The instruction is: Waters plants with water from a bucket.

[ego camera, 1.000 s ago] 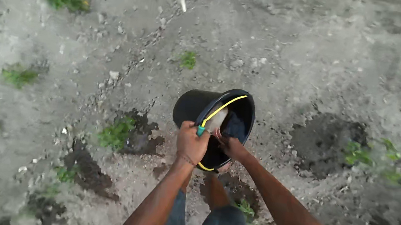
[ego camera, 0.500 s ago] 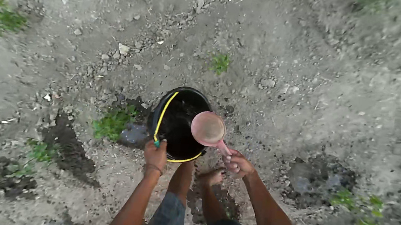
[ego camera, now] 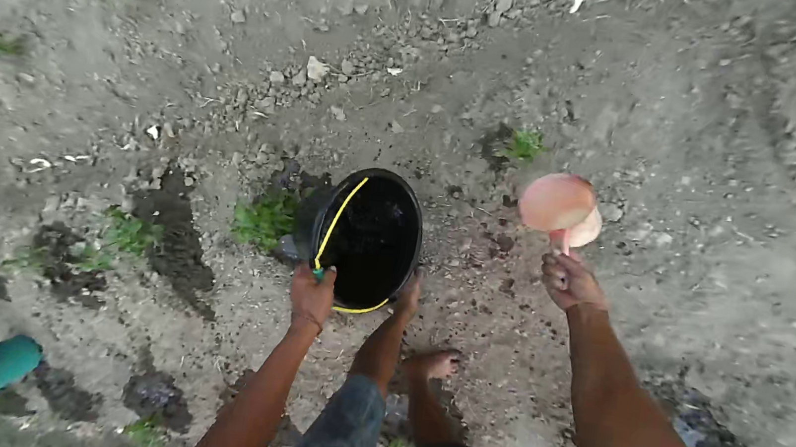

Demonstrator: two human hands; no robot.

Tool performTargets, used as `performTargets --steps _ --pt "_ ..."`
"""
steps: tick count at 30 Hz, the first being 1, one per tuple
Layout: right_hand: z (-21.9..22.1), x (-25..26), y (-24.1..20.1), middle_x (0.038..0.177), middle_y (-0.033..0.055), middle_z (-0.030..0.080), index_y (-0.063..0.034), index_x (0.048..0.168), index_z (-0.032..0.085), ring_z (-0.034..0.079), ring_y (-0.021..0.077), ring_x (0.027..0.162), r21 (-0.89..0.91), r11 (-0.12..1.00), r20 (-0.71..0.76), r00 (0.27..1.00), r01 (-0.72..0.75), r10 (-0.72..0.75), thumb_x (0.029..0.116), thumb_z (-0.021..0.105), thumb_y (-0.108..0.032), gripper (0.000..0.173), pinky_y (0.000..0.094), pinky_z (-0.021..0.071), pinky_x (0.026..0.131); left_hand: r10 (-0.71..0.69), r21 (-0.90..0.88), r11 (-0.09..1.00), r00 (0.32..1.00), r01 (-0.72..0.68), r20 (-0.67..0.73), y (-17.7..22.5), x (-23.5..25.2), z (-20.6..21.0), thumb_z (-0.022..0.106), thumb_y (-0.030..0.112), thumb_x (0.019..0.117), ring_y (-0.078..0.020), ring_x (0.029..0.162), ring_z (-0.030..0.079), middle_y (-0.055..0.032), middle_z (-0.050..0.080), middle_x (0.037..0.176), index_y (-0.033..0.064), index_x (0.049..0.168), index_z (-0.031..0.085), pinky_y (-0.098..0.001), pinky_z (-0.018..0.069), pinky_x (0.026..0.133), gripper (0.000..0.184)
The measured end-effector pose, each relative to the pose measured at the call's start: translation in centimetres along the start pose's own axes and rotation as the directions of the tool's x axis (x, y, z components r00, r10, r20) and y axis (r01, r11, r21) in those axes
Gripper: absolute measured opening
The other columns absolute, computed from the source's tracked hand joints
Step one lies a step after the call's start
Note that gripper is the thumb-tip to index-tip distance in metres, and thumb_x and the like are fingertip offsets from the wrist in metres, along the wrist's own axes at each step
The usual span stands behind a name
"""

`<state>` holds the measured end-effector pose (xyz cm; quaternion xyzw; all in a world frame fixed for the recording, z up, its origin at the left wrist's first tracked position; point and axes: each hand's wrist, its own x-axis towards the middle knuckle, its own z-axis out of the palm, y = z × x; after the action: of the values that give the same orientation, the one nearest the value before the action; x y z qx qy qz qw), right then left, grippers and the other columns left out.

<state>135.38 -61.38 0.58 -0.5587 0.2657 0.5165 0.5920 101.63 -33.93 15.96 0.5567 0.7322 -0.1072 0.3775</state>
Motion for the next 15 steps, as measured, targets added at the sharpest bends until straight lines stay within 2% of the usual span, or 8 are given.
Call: performTargets --steps 3,5,8,10,11,13,15 --pt "-0.4 0.2 -1.6 0.064 -0.0062 0.051 -0.0111 0.116 0.048 0.039 -0.0022 0.042 -0.052 0.998 -0.066 0.998 -0.021 0.017 0.1082 0.036 -0.005 0.015 0.0121 0.0327 0.037 0.014 0.010 1.000 0.999 -0.015 0.028 -0.2 0.2 -0.4 0.064 0.018 0.0997 -0.0302 0.093 0.064 -0.0233 0.065 0.107 -0.0085 0.123 0.062 -0.0497 0.0513 0.088 0.035" --pt "-0.6 0.1 -2.0 0.064 -0.0049 0.052 -0.0092 0.119 0.048 0.040 -0.0013 0.041 -0.067 0.997 -0.114 0.993 -0.024 0.016 0.1069 0.038 -0.004 0.016 0.0128 0.0332 0.036 0.006 0.026 1.000 0.999 -0.007 0.046 -0.3 0.0 -0.6 0.063 0.018 0.0997 -0.0311 0.093 0.063 -0.0235 0.065 0.106 -0.0086 0.119 0.063 -0.0511 0.0503 0.087 0.033" --pt "-0.7 -0.4 -2.2 0.063 -0.0038 0.052 -0.0071 0.117 0.049 0.040 0.0000 0.041 -0.114 0.993 -0.173 0.985 -0.018 -0.002 0.1052 0.041 -0.002 0.015 0.0140 0.0329 0.036 0.007 0.003 1.000 0.997 -0.007 0.072 -0.4 -1.1 -0.2 0.064 0.017 0.0989 -0.0244 0.080 0.060 -0.0168 0.064 0.092 -0.0058 0.112 0.066 -0.0461 0.0500 0.077 0.027" --pt "-1.0 -0.7 -2.2 0.062 -0.0042 0.050 -0.0070 0.113 0.051 0.039 0.0003 0.040 -0.172 0.985 -0.192 0.981 -0.019 -0.014 0.1045 0.043 -0.002 0.012 0.0144 0.0325 0.036 0.004 -0.018 1.000 0.996 -0.003 0.095 -0.4 -2.3 0.4 0.065 0.017 0.0986 -0.0214 0.076 0.059 -0.0140 0.063 0.089 -0.0049 0.111 0.066 -0.0432 0.0496 0.074 0.025" --pt "-1.3 -0.9 -2.1 0.061 -0.0042 0.049 -0.0068 0.112 0.051 0.039 0.0005 0.041 -0.201 0.979 -0.202 0.979 -0.022 -0.020 0.1040 0.044 -0.001 0.012 0.0146 0.0323 0.036 0.007 -0.026 1.000 0.995 -0.005 0.101 -0.5 -2.9 0.7 0.065 0.017 0.0984 -0.0211 0.077 0.059 -0.0139 0.064 0.091 -0.0048 0.111 0.066 -0.0429 0.0498 0.074 0.025" --pt "-1.9 -1.0 -2.0 0.062 -0.0040 0.049 -0.0061 0.113 0.052 0.040 0.0011 0.041 -0.253 0.967 -0.228 0.973 -0.025 -0.035 0.1036 0.045 -0.002 0.013 0.0152 0.0323 0.037 0.008 -0.040 0.999 0.994 -0.004 0.113 -0.5 -4.0 1.3 0.065 0.015 0.0979 -0.0244 0.085 0.061 -0.0181 0.065 0.105 -0.0063 0.113 0.066 -0.0461 0.0506 0.080 0.027" --pt "-2.5 -1.1 -2.1 0.065 -0.0029 0.050 -0.0046 0.119 0.053 0.041 0.0021 0.043 -0.293 0.955 -0.269 0.962 -0.041 -0.041 0.1042 0.048 -0.004 0.016 0.0165 0.0328 0.038 0.013 -0.056 0.998 0.994 -0.007 0.105 -0.4 -5.0 2.0 0.066 0.014 0.0968 -0.0249 0.088 0.062 -0.0188 0.065 0.107 -0.0065 0.111 0.067 -0.0460 0.0505 0.082 0.025"
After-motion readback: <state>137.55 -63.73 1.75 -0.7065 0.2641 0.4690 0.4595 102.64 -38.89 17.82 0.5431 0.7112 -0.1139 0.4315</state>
